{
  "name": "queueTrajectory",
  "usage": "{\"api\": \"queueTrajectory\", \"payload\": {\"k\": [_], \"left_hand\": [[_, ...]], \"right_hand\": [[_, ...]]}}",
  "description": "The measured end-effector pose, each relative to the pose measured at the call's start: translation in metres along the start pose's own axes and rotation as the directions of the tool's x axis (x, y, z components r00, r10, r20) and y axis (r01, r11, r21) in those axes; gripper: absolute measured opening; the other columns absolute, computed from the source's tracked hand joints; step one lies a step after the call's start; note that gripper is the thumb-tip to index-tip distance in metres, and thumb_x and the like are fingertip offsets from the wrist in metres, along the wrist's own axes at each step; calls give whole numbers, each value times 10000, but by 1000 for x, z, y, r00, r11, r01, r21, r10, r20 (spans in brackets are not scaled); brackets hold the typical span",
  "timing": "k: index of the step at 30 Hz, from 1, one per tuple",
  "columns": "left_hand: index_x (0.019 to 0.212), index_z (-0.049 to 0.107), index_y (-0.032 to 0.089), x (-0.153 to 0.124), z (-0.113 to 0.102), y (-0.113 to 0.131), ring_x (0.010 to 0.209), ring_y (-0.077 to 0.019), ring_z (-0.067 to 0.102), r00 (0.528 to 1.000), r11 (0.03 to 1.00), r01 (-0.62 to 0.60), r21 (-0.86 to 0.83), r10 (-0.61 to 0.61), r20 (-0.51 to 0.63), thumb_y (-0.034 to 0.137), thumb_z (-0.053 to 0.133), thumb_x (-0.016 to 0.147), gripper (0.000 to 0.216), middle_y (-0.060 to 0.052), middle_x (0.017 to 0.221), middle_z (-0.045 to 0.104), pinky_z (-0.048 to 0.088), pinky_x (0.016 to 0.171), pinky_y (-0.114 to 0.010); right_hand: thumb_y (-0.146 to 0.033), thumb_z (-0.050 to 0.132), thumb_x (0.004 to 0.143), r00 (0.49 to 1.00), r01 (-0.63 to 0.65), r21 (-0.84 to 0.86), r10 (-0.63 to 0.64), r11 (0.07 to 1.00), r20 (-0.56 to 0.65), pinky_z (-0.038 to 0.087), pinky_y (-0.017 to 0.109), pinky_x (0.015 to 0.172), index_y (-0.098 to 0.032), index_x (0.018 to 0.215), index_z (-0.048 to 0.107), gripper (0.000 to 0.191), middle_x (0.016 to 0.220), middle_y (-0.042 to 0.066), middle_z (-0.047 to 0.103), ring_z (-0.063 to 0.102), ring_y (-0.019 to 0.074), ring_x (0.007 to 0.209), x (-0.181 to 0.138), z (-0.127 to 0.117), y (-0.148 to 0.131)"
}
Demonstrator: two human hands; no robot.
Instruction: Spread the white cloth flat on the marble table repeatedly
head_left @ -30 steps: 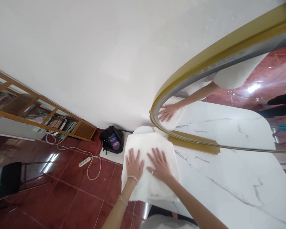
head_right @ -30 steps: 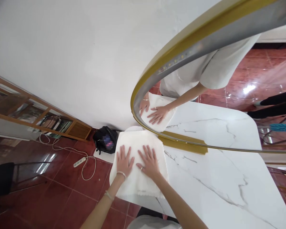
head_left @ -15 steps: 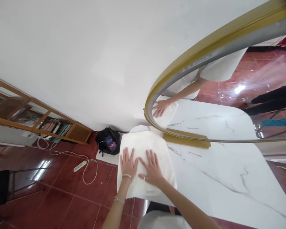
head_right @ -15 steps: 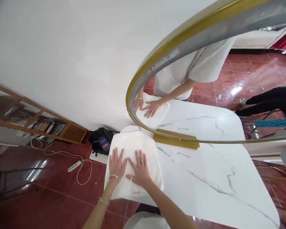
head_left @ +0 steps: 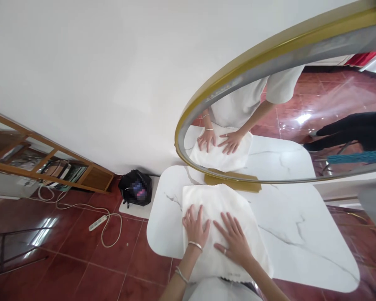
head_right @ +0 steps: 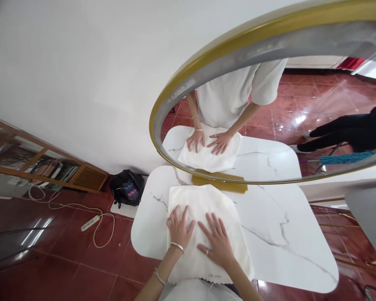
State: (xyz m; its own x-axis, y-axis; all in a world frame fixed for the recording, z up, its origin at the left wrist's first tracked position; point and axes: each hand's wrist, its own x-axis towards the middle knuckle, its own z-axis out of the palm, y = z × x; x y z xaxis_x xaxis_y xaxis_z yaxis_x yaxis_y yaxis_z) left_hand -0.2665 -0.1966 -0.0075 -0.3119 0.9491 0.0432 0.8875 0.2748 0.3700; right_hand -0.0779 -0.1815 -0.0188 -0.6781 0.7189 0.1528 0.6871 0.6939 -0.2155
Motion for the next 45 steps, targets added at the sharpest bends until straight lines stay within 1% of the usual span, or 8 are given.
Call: {"api": "queueTrajectory", "payload": {"k": [5,12,20,24,27,34,39,45], "left_hand": [[1359,431,168,54,8,39,1237,-337,419,991,980,136,-146,-133,33,315,586,808,592,-190,1386,385,386,991,-510],[1178,571,220,111,-1,70,789,-155,625,937,959,-59,-276,149,317,174,588,788,393,-14,879,648,514,760,-280],[1109,609,286,71,-73,88,825,-141,616,775,833,-481,-273,550,312,162,393,909,320,-9,977,643,482,748,-243],[1047,622,279,46,-114,96,649,-111,574,652,690,-714,-119,717,247,97,354,900,356,-4,904,623,444,612,-221],[974,623,242,34,-138,102,677,-113,594,618,646,-750,-138,760,202,140,364,926,282,1,859,652,447,648,-237],[933,614,237,23,-206,109,740,-134,609,677,672,-700,-243,732,77,228,353,963,263,0,827,693,456,722,-282],[925,594,234,19,-262,103,783,-133,611,728,707,-669,-231,686,-10,207,427,940,170,5,834,680,465,761,-270],[874,600,239,12,-284,88,753,-129,623,817,803,-565,-189,576,8,270,456,917,154,18,807,673,486,723,-227]], "right_hand": [[-598,533,816,996,-88,-73,88,993,-7,312,538,1054,-314,1469,248,768,1544,80,193,203,346,1401,-56,-18,44],[-561,568,806,989,-140,-8,140,990,-45,376,502,1034,-347,1458,275,746,1510,36,298,321,316,1359,-93,-32,70],[-316,454,925,945,-179,278,243,944,-218,510,397,914,-268,1385,357,473,1293,92,534,504,226,1194,-30,-77,74],[-253,454,913,971,26,256,37,966,-236,470,449,957,-260,1152,541,254,1345,88,485,432,253,1259,12,-124,65],[-166,390,920,980,168,293,-127,941,-154,474,421,928,-242,1039,578,235,1164,65,605,531,210,1115,22,-147,62],[-340,485,899,993,-65,370,24,927,113,500,336,739,-243,879,651,193,870,41,669,614,194,812,5,-186,108],[-454,602,790,920,-304,483,121,821,373,495,282,683,-234,783,700,241,791,29,691,625,191,744,-18,-234,138],[-555,611,751,916,-383,627,191,679,353,531,282,698,-249,779,725,328,810,31,709,643,217,807,-46,-249,133]]}}
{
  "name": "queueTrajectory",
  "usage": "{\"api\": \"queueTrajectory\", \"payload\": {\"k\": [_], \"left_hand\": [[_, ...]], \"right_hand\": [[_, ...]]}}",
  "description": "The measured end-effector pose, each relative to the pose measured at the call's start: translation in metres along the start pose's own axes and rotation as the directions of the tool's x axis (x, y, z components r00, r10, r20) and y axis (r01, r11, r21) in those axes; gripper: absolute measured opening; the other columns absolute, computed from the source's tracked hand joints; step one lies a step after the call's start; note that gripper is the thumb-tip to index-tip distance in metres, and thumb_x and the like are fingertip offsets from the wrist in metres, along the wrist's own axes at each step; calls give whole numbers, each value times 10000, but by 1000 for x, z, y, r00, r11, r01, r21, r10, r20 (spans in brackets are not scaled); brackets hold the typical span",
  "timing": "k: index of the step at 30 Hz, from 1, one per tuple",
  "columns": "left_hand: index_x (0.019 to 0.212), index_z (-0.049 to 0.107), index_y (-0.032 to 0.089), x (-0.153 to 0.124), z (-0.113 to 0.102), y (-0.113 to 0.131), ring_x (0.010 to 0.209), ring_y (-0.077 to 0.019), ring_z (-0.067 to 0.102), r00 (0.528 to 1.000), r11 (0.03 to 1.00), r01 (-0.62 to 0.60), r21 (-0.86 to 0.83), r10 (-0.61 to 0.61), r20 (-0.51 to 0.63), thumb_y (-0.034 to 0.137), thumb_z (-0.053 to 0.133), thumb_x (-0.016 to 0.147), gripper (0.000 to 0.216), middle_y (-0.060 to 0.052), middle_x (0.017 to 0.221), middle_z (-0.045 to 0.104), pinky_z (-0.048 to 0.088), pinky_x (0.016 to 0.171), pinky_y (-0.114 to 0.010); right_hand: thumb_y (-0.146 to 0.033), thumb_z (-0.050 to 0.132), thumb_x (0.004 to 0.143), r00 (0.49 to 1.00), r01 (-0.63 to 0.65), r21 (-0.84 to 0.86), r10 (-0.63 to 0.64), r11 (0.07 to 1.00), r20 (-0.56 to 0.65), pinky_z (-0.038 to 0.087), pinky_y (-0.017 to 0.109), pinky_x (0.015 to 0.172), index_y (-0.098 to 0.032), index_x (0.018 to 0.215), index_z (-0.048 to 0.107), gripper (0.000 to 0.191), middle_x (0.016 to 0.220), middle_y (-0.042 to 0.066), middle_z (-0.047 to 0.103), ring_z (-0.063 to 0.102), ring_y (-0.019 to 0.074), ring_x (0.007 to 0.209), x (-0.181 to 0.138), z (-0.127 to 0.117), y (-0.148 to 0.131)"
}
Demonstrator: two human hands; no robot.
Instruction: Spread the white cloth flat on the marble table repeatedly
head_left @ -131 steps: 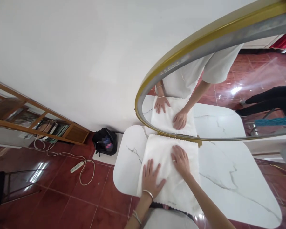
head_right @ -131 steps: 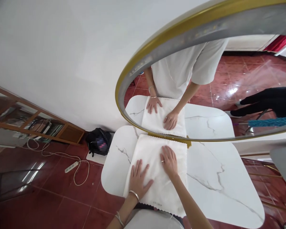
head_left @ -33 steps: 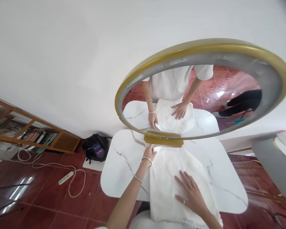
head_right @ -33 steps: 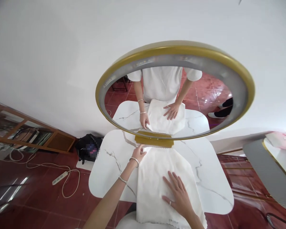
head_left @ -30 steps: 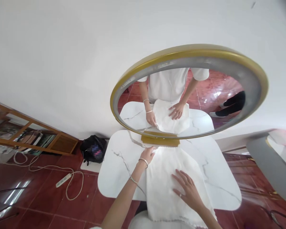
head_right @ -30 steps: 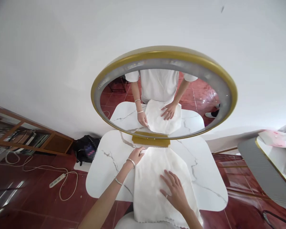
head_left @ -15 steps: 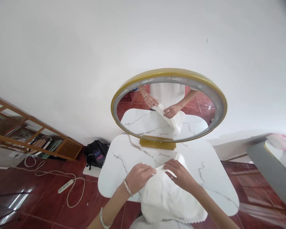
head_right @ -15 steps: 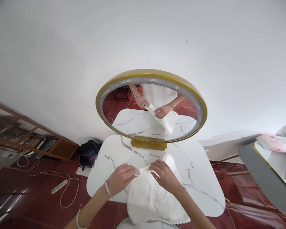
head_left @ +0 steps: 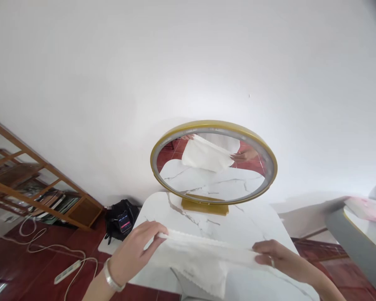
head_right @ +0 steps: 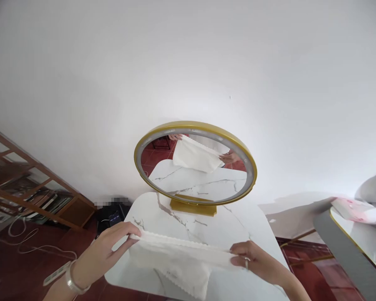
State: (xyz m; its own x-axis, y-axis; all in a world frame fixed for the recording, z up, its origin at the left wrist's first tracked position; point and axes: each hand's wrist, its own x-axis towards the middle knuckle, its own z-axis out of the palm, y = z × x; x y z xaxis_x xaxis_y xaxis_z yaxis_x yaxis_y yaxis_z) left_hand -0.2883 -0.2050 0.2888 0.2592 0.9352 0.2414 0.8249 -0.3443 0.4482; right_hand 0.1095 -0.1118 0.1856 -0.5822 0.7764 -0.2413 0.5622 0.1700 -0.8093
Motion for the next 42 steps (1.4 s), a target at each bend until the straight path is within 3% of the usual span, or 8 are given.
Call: {"api": "queueTrajectory", "payload": {"k": [10,15,19,23,27,33,37,42], "left_hand": [[798,573,227,32,-67,-27,438,-137,596,866,879,392,-273,-452,-214,474,572,789,247,69,471,585,485,484,-214],[892,600,181,122,-105,-40,824,-202,706,639,885,249,-393,-455,-620,405,597,769,255,-72,930,708,553,735,-279],[1106,587,103,189,-91,-45,1042,-286,632,730,928,305,-214,-372,-573,417,556,820,426,-203,1152,616,473,944,-446],[1335,433,208,212,-54,-54,1319,-308,395,814,998,52,28,-27,-580,447,448,903,494,-163,1431,406,361,1044,-518],[1313,442,200,209,-30,-78,1255,-223,466,750,982,-149,118,190,-634,379,321,967,408,-119,1322,535,389,1042,-424],[1246,530,182,181,19,-138,1177,-218,548,530,994,-19,-105,-79,-844,412,283,973,434,-124,1237,608,441,1005,-390],[1281,508,178,150,72,-175,1200,-250,540,537,941,128,-312,-331,-776,483,289,955,497,-142,1265,593,433,1023,-429],[1475,199,233,149,96,-173,1414,-206,220,542,949,148,-278,-313,-780,442,306,958,568,-96,1540,241,262,1153,-410]], "right_hand": [[-552,648,747,857,194,3,-168,981,-487,421,248,409,-217,858,739,364,696,35,686,485,105,428,44,-59,-125],[-523,527,856,461,481,-150,-395,864,-795,518,299,558,-200,1038,644,389,768,49,681,640,173,632,105,-86,-231],[-474,472,883,165,305,-664,-724,683,-669,507,394,782,-140,1281,472,520,1151,163,573,608,238,933,167,-82,-272],[-370,371,938,242,-46,-910,-879,411,-410,430,426,809,-162,1349,418,462,1342,178,457,537,268,974,199,-73,-265],[-353,373,949,258,-129,-971,-939,202,-230,373,429,849,-158,1262,512,394,1179,126,600,512,272,978,207,-70,-256],[-296,408,945,282,-11,-1000,-959,-17,13,277,523,1042,-157,1339,458,421,1323,135,525,427,311,1233,250,-27,-260],[-123,331,933,346,360,-922,-896,-146,277,255,416,1147,-137,1398,369,467,1480,75,361,279,216,1381,280,16,-243],[-119,241,948,316,615,-789,-922,21,222,352,339,1114,-243,1398,355,481,1425,-21,446,371,172,1335,281,34,-227]]}}
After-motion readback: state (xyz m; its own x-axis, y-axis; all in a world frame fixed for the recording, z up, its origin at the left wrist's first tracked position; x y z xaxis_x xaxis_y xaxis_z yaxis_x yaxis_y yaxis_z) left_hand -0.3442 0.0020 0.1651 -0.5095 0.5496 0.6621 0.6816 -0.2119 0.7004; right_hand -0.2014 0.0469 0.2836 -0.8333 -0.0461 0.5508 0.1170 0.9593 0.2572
